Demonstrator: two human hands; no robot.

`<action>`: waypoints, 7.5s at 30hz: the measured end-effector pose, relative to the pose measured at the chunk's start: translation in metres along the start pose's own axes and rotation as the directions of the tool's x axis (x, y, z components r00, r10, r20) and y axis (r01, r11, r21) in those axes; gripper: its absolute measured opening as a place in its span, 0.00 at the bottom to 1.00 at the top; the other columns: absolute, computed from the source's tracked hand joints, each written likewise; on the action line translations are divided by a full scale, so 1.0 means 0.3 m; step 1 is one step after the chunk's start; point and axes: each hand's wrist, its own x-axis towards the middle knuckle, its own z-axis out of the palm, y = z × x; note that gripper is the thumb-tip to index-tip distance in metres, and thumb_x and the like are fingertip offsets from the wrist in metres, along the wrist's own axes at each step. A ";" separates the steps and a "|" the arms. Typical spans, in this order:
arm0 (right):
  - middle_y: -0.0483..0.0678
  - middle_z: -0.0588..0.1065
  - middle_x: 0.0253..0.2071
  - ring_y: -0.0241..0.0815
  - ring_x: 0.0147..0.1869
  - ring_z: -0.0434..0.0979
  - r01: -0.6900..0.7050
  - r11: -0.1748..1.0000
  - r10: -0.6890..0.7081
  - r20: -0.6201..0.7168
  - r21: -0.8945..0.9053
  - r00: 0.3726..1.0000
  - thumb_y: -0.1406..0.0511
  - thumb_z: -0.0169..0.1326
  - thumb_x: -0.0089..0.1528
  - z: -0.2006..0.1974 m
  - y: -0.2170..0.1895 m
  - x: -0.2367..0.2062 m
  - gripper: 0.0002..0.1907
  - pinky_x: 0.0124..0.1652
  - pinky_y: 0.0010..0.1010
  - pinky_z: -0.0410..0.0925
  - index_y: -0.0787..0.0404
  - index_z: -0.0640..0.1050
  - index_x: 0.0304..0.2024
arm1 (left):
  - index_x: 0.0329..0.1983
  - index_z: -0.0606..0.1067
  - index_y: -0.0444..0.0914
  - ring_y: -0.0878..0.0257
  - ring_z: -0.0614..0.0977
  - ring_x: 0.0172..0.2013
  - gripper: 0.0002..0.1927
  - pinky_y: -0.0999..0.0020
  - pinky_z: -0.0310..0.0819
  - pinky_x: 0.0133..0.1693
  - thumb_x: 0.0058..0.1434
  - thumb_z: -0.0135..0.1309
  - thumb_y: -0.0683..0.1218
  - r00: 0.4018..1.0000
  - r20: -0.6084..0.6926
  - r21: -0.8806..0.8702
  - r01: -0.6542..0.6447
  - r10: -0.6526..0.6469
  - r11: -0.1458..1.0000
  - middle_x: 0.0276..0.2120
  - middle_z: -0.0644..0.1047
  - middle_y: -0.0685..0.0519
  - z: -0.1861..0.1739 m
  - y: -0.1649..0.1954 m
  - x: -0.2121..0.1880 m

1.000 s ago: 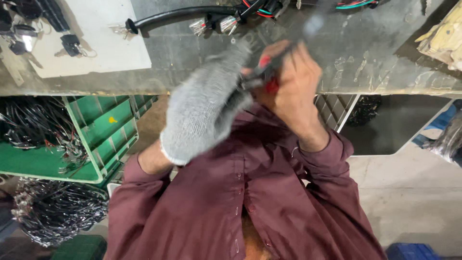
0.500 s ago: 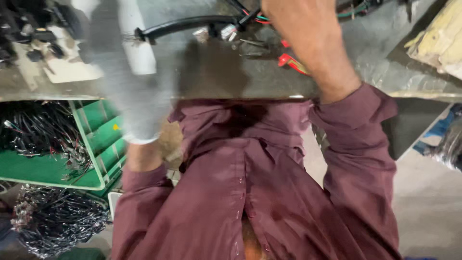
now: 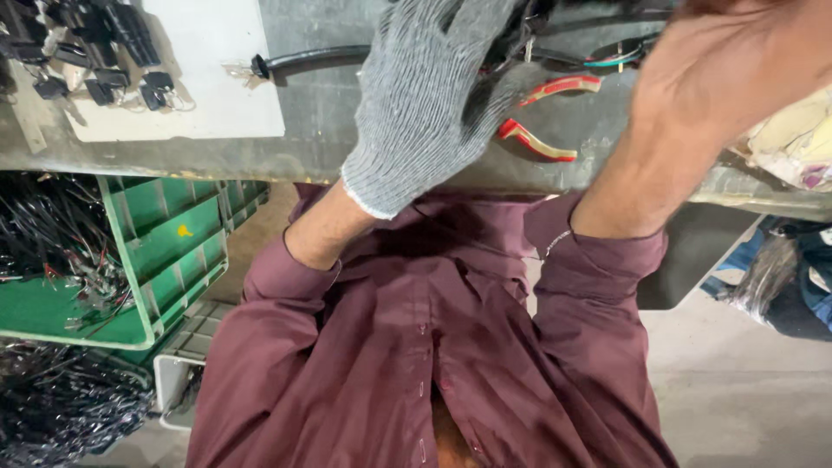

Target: The person uses pliers to crimp black wire connectors onto the ends of wires. The person repeatedly picks up a wire, positions the connector, and uses pliers to secure it. The person works at a bench with multiple wires and tools visible.

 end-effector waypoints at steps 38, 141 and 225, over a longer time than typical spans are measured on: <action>0.42 0.75 0.51 0.37 0.53 0.74 -0.189 0.977 0.211 0.602 -0.101 0.770 0.53 0.49 0.72 0.106 -0.321 -0.251 0.17 0.54 0.32 0.65 0.56 0.72 0.54 | 0.48 0.75 0.37 0.53 0.80 0.44 0.09 0.60 0.76 0.47 0.66 0.54 0.45 0.846 0.530 -0.829 0.531 -0.057 0.174 0.41 0.78 0.47 -0.076 0.229 -0.181; 0.48 0.72 0.49 0.50 0.55 0.69 0.190 0.681 0.152 0.390 -0.707 0.908 0.45 0.60 0.67 -0.146 0.064 -0.270 0.27 0.53 0.45 0.60 0.61 0.74 0.49 | 0.64 0.69 0.31 0.66 0.75 0.40 0.17 0.73 0.72 0.44 0.79 0.47 0.47 0.926 0.377 -0.871 0.362 -0.021 0.331 0.49 0.73 0.50 -0.136 -0.025 -0.233; 0.52 0.70 0.55 0.55 0.62 0.66 0.670 0.160 0.089 0.686 -0.725 0.722 0.58 0.66 0.63 0.091 0.005 -0.188 0.21 0.54 0.49 0.61 0.61 0.76 0.52 | 0.67 0.69 0.37 0.61 0.85 0.48 0.16 0.71 0.83 0.44 0.79 0.44 0.45 0.920 -0.366 0.554 0.339 -0.144 0.761 0.54 0.76 0.47 -0.519 -0.479 -0.343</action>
